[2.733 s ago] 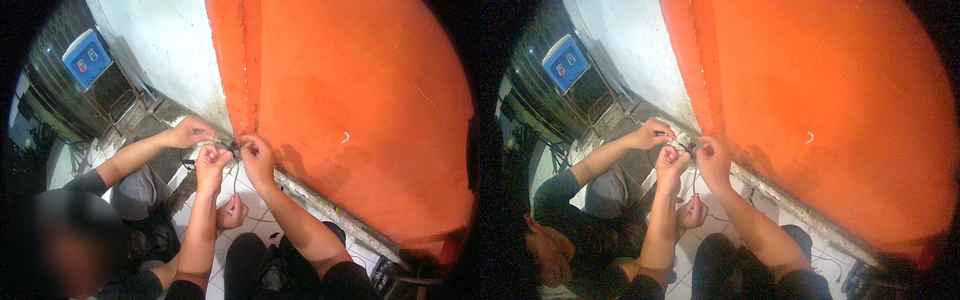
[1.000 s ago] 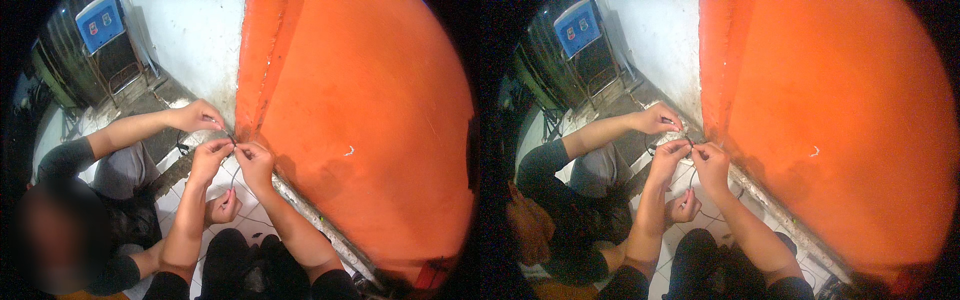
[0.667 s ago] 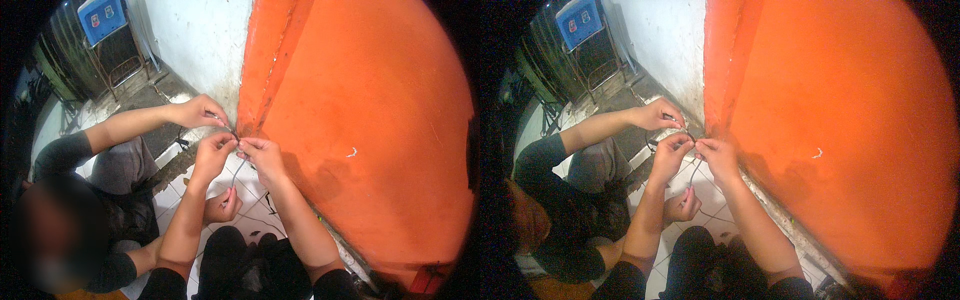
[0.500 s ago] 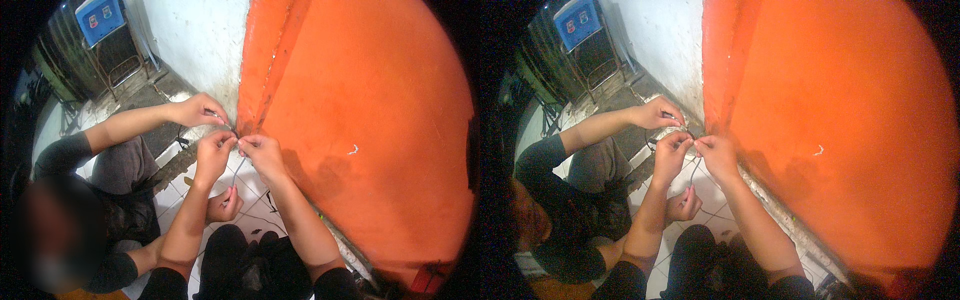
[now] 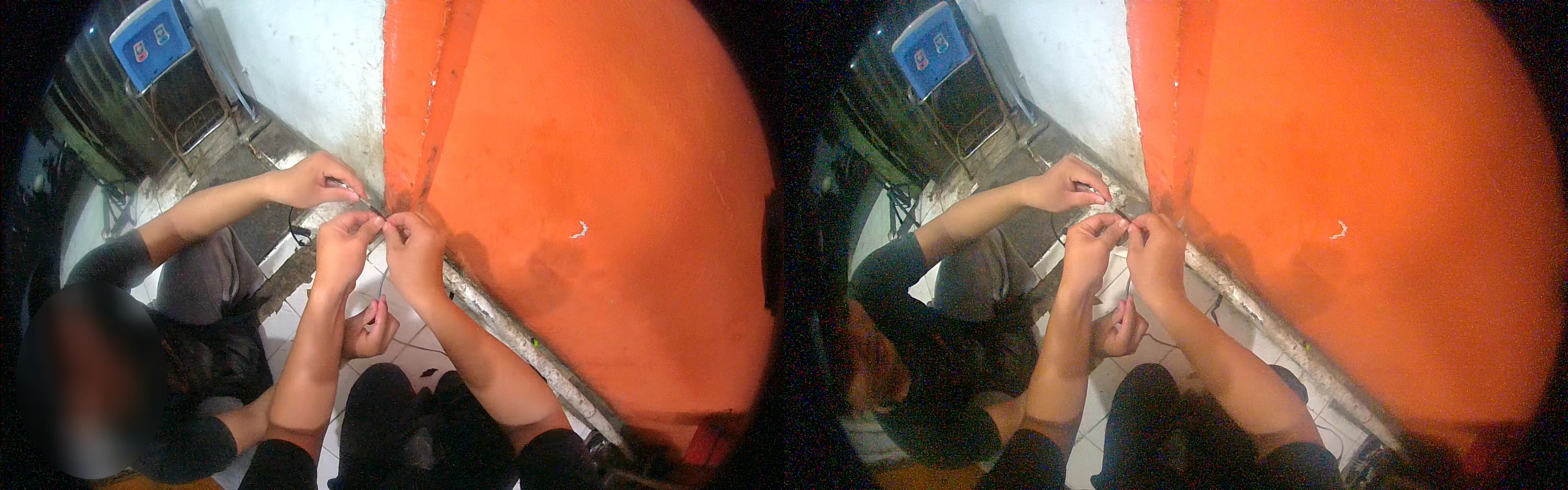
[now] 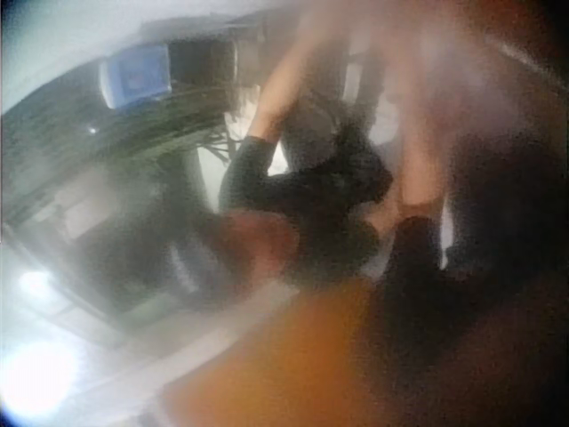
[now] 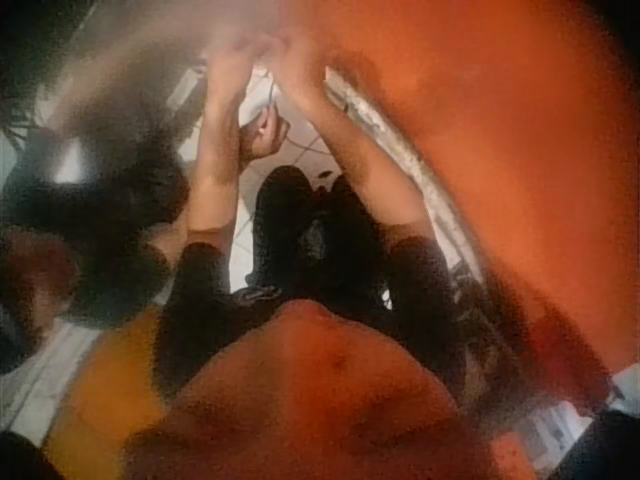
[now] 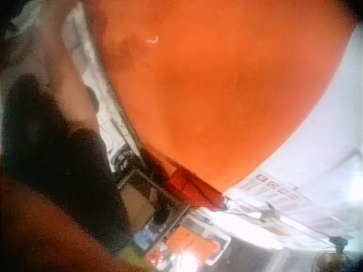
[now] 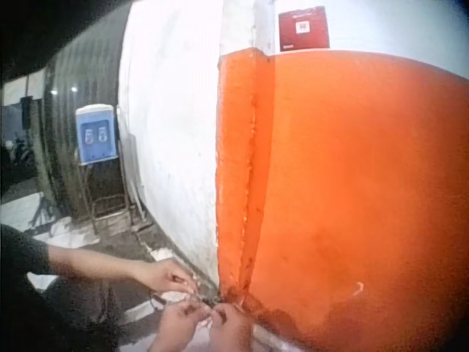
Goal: The person sits on the floor and uses electrical tape to wrap and secure a connection between two wires. They hold the wires together and wrap the tape around the joint multiple times to insulate the connection.
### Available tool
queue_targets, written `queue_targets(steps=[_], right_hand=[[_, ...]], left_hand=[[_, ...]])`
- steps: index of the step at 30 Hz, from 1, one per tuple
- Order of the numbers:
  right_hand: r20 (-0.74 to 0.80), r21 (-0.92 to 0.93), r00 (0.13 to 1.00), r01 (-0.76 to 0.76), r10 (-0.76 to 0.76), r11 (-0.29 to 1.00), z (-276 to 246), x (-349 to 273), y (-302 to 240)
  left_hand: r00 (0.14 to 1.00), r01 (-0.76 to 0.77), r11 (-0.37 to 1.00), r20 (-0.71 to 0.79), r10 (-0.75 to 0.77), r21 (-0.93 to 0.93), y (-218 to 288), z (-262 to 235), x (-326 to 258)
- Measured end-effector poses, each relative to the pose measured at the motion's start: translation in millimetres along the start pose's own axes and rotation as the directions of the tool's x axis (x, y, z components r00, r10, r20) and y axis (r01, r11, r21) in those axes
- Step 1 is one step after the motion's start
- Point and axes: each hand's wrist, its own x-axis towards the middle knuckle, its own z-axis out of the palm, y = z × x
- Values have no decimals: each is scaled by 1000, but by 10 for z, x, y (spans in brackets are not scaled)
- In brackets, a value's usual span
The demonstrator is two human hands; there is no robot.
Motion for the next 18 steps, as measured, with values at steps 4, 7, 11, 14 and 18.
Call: queue_targets(steps=[4, 7, 11, 14, 18], right_hand=[[-38, 66, 998, -40, 43, 997, -53, -52, -108], [-92, -16, 991, 93, -94, 996, -32, -60, -105], [-83, -34, 989, 122, -125, 992, -4, -86, -92], [36, 91, 998, -50, 47, 995, -53, -38, -69], [352, 381, 866, -478, 354, 791, -151, 155, 7]], left_hand=[[998, -26, 997, -62, 21, -75, 6, 83, -11], [995, -37, 997, -88, 42, 61, 27, 99, -36], [995, -36, 986, -90, 51, 163, 44, 85, -53], [999, -20, 997, -42, 23, 70, 52, 64, -43], [991, -111, 973, -53, 124, 203, 59, 9, -2]])
